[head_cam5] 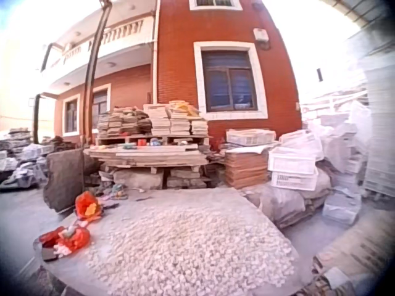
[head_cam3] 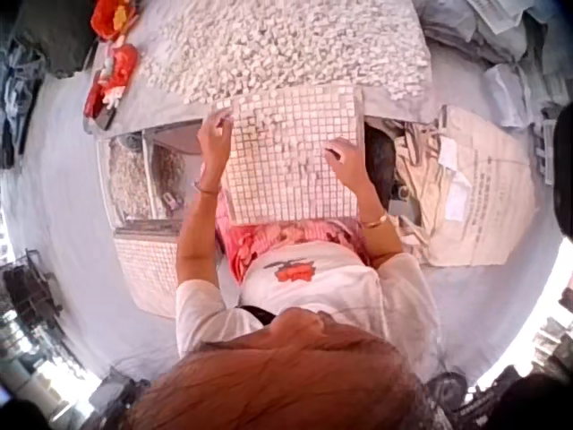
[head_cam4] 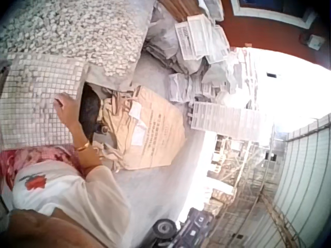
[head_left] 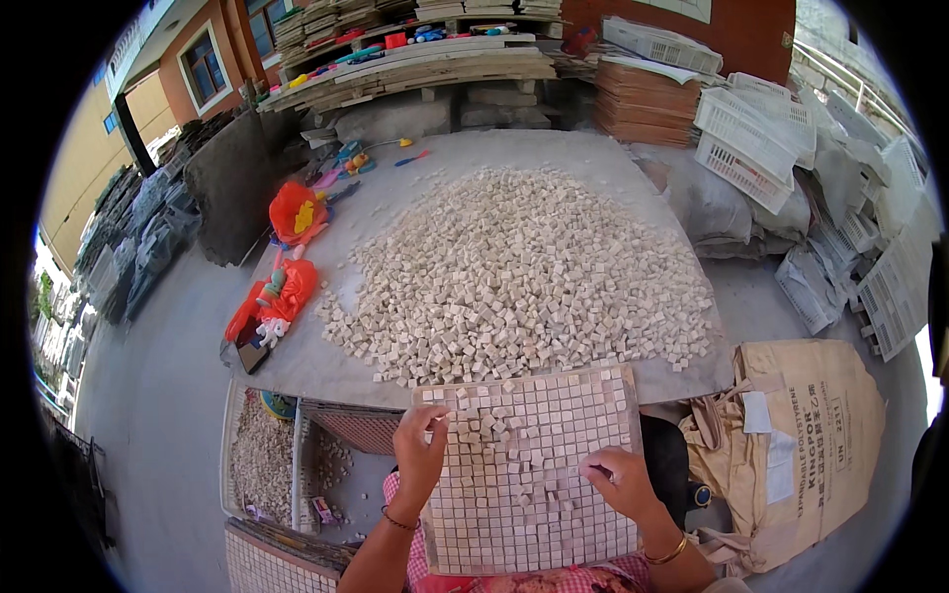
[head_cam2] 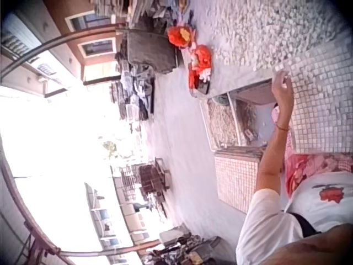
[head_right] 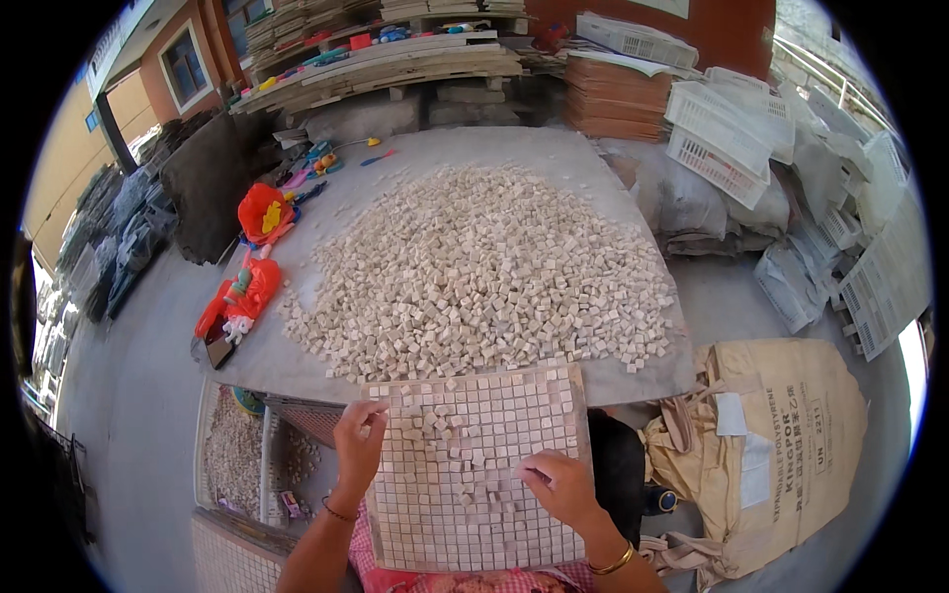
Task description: The person sits on the floor and places small, white, cube-shaped pieces into the grid cells of a mesh tile sheet held on their lap. They pick the pieces from a large pile on a nearby table and carefully insert them into the empty slots of the mesh, filling the sheet progressively.
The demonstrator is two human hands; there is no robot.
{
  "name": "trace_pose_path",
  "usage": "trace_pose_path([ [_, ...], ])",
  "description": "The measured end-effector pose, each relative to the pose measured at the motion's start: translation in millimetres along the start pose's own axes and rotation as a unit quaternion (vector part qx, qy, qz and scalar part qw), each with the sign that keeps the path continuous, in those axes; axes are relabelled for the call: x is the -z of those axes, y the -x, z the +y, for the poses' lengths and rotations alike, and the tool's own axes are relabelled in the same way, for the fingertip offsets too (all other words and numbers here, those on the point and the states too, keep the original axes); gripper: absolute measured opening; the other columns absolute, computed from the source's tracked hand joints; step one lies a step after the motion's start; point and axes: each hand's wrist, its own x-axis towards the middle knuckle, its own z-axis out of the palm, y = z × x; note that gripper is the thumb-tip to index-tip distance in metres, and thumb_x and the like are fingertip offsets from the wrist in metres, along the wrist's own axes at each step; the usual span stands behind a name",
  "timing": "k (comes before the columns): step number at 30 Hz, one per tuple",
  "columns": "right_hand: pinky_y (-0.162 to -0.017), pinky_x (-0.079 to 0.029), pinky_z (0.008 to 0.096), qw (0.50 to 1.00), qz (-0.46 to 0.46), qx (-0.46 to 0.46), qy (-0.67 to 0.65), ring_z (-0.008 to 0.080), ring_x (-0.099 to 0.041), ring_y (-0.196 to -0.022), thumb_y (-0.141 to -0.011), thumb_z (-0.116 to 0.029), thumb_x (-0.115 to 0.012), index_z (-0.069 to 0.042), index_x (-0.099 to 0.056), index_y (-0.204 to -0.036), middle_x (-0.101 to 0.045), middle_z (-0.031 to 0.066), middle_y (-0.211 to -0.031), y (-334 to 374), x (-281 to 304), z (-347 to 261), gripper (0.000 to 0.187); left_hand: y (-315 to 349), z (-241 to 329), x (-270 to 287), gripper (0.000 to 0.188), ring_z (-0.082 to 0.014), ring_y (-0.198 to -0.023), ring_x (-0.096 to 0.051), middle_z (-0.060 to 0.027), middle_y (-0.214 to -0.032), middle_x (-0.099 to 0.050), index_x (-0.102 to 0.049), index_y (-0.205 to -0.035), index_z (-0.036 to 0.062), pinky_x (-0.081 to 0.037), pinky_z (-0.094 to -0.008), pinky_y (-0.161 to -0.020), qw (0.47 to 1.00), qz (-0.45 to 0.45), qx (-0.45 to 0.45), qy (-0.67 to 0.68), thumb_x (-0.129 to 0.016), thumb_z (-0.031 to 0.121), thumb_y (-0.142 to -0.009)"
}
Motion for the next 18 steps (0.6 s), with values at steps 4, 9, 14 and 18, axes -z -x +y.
trace_pose_path([
  [4, -0.057, -0.047, 0.0307, 1.000, -0.009, 0.008, -0.012, 0.0223, -0.060, -0.064, -0.079, -0.009, -0.066, -0.004, -0.066, -0.083, -0.063, 0.0094, -0.073, 7, -10, -8, 0.006, -21, 4, -49, 0.018, -0.0314, -0.082, -0.057, -0.0135, -0.087, -0.060, -0.063, -0.093, 0.0009, -0.046, -0.0380, -0.074, 0.990, -0.061, -0.107, -0.071, -0.066, 0.004, -0.075],
  [9, -0.060, -0.048, 0.0326, 0.999, -0.023, 0.019, -0.040, 0.0250, -0.062, -0.068, -0.080, -0.010, -0.065, -0.004, -0.065, -0.084, -0.064, 0.0089, -0.075, 10, -11, 0, 0.007, -40, 7, -74, 0.022, -0.0302, -0.082, -0.057, -0.0116, -0.082, -0.060, -0.063, -0.093, 0.0023, -0.045, -0.0382, -0.074, 0.981, -0.076, -0.127, -0.124, -0.068, 0.004, -0.072],
  [14, -0.062, -0.049, 0.0317, 0.998, -0.009, 0.022, -0.054, 0.0247, -0.062, -0.070, -0.081, -0.012, -0.066, -0.004, -0.065, -0.084, -0.065, 0.0085, -0.077, 11, -6, 14, 0.008, -44, 12, -73, 0.021, -0.0282, -0.075, -0.058, -0.0118, -0.080, -0.060, -0.060, -0.094, 0.0005, -0.047, -0.0363, -0.069, 0.977, -0.076, -0.139, -0.144, -0.066, 0.002, -0.073],
  [18, -0.062, -0.049, 0.0325, 0.996, -0.014, 0.013, -0.082, 0.0262, -0.061, -0.070, -0.081, -0.010, -0.065, -0.004, -0.065, -0.087, -0.064, 0.0098, -0.079, 9, 1, 16, 0.009, -45, 21, -65, 0.020, -0.0223, -0.068, -0.058, -0.0102, -0.082, -0.060, -0.059, -0.096, 0.0021, -0.047, -0.0330, -0.064, 0.988, -0.079, -0.068, -0.116, -0.062, 0.002, -0.077],
])
